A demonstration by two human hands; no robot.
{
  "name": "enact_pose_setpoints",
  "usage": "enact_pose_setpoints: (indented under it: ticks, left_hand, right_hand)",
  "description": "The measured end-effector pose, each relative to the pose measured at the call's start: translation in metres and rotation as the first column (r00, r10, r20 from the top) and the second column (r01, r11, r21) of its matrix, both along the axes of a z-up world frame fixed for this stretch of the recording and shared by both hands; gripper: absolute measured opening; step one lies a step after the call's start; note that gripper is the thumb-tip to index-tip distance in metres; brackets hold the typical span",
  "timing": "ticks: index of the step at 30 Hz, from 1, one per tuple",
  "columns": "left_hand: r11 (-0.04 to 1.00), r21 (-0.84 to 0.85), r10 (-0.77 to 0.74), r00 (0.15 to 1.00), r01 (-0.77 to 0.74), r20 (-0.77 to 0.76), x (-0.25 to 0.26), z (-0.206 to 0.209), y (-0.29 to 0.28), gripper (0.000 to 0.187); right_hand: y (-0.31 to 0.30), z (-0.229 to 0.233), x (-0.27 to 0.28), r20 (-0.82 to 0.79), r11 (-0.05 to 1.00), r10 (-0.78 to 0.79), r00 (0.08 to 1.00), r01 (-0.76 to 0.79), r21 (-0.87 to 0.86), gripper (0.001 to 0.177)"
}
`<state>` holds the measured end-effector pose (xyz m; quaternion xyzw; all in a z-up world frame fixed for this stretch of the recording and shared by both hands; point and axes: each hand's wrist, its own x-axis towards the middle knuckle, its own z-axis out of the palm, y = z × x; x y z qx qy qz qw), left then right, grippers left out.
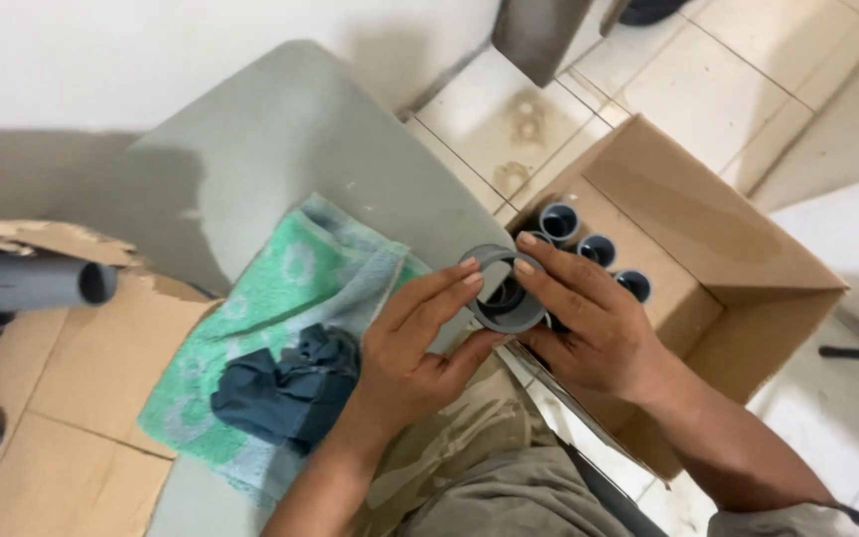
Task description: The person wipes the exterior of small gray PVC pipe fittings with a dark cloth on a green towel, then places the cleaned fitting into a cardboard box. The person repeats this process with another fitting.
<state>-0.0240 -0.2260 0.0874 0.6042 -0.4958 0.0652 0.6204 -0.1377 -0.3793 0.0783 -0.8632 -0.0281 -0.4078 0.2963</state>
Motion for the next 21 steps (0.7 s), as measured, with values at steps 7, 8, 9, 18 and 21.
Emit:
enact_pose_setpoints:
  ticks: [7,8,9,18,21]
  left_hand:
    - [0.980,0.085,-0.171,0.980,0.180,-0.098,-0.022,-0.016,-0.070,0.044]
    - [0.970,0.109,-0.209,0.973,0.219,-0.095,-0.024,-0.015,-0.077,0.044]
    - [0.957,0.133,-0.246,0.965,0.257,-0.093,-0.025,-0.014,-0.083,0.045]
    - [0.918,0.293,-0.251,0.964,0.266,-0.088,-0.036,-0.034,-0.089,0.051]
    - [0.911,0.336,-0.217,0.970,0.240,-0.105,-0.034,-0.053,-0.078,0.050]
  right_hand:
    - [-0.059,-0.011,-0.044,-0.076,0.993,-0.113,0.991,0.111,-0.041,0.046]
    - [-0.066,-0.015,-0.050,-0.076,0.991,-0.133,0.988,0.130,-0.041,0.046]
    - [-0.072,-0.018,-0.055,-0.076,0.988,-0.152,0.985,0.149,-0.042,0.045]
    - [-0.075,-0.061,-0.063,-0.089,0.975,-0.179,0.980,0.189,0.118,0.046]
    - [-0.066,-0.071,-0.052,-0.106,0.974,-0.151,0.983,0.166,0.153,0.044]
